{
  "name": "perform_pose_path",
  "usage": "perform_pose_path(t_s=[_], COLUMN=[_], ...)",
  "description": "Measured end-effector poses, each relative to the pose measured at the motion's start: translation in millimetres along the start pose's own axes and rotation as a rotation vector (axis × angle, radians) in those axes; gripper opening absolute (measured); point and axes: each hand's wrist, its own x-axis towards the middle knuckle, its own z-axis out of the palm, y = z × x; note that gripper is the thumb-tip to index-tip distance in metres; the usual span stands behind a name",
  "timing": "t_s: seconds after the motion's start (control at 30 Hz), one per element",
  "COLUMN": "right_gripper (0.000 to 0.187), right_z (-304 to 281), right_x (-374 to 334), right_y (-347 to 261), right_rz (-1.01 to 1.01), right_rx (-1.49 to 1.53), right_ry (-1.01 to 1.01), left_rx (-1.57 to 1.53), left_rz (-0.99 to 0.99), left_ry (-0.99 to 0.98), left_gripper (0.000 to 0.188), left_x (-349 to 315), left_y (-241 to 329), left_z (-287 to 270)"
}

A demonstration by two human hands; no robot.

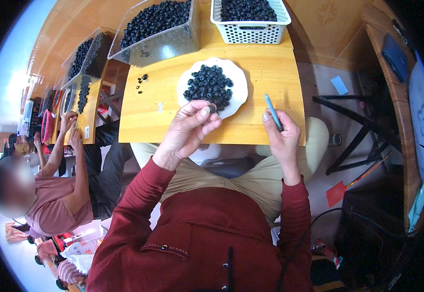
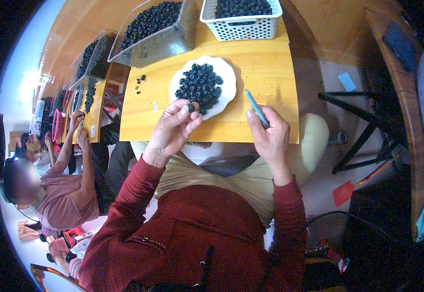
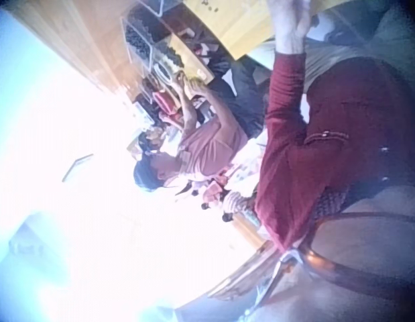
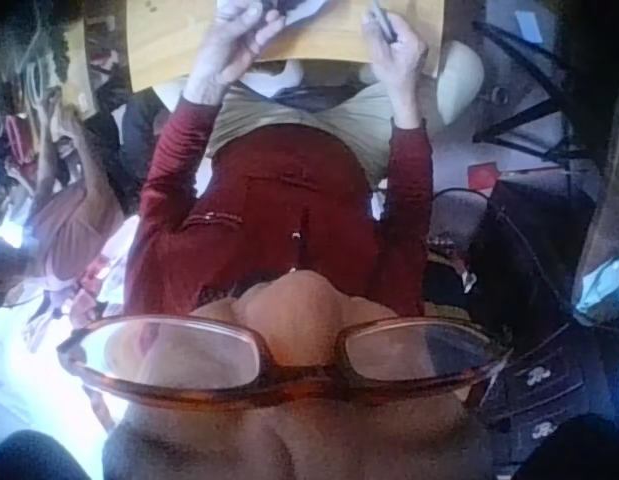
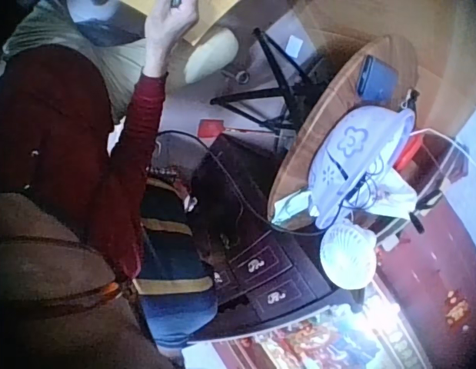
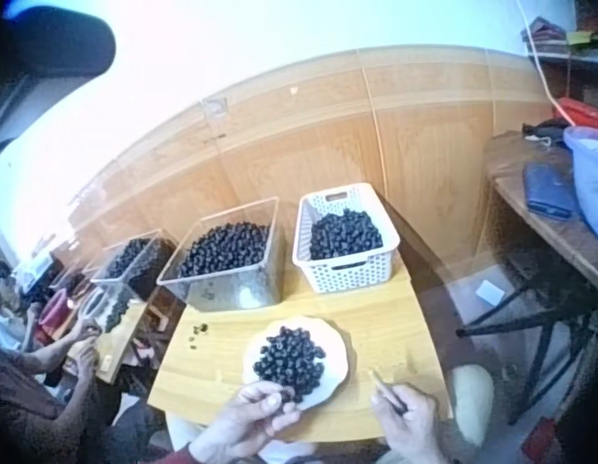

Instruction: The person scoops black fruits from a container onto a plate and trims the fruits one at a time using a utility knife.

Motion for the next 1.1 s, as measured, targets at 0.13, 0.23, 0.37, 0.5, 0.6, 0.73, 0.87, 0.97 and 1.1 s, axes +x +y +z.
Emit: perform_pose_path(t_s=[0.13, 0.23, 0.37, 0.5, 0.6, 0.73, 0.87, 0.97, 1.1], right_gripper=[0.037, 0.034, 0.028, 0.025, 0.025, 0.024, 0.025, 0.026, 0.026], right_z=[3.5, 11.2, 20.4, 24.1, 25.7, 27.5, 28.8, 30.0, 30.2], right_x=[-8.9, -15.3, -20.2, -21.0, -20.4, -19.3, -18.8, -18.9, -16.8], right_y=[-20.2, -34.2, -43.5, -44.6, -44.2, -42.3, -43.6, -46.4, -44.9], right_rz=[-0.118, -0.219, -0.256, -0.303, -0.313, -0.341, -0.329, -0.307, -0.313], right_rx=[-0.021, -0.071, -0.106, -0.138, -0.154, -0.162, -0.150, -0.149, -0.143], right_ry=[-0.090, -0.125, -0.158, -0.142, -0.133, -0.106, -0.100, -0.094, -0.070], left_rx=[-0.055, -0.067, -0.088, -0.111, -0.121, -0.123, -0.145, -0.153, -0.146], left_rz=[-0.002, -0.027, -0.023, -0.028, -0.032, -0.028, -0.025, -0.006, 0.016], left_ry=[-0.018, -0.013, 0.000, -0.019, -0.017, -0.005, -0.032, -0.046, -0.063], left_gripper=[0.015, 0.016, 0.015, 0.015, 0.014, 0.013, 0.013, 0.013, 0.011], left_x=[-0.1, -1.0, -3.1, -4.5, -5.1, -6.8, -5.0, -3.5, -0.7], left_y=[-4.6, -5.6, -9.8, -10.2, -11.1, -12.1, -13.3, -13.7, -15.4], left_z=[-2.2, 2.8, 9.1, 10.0, 8.5, 12.5, 14.6, 13.8, 13.1])
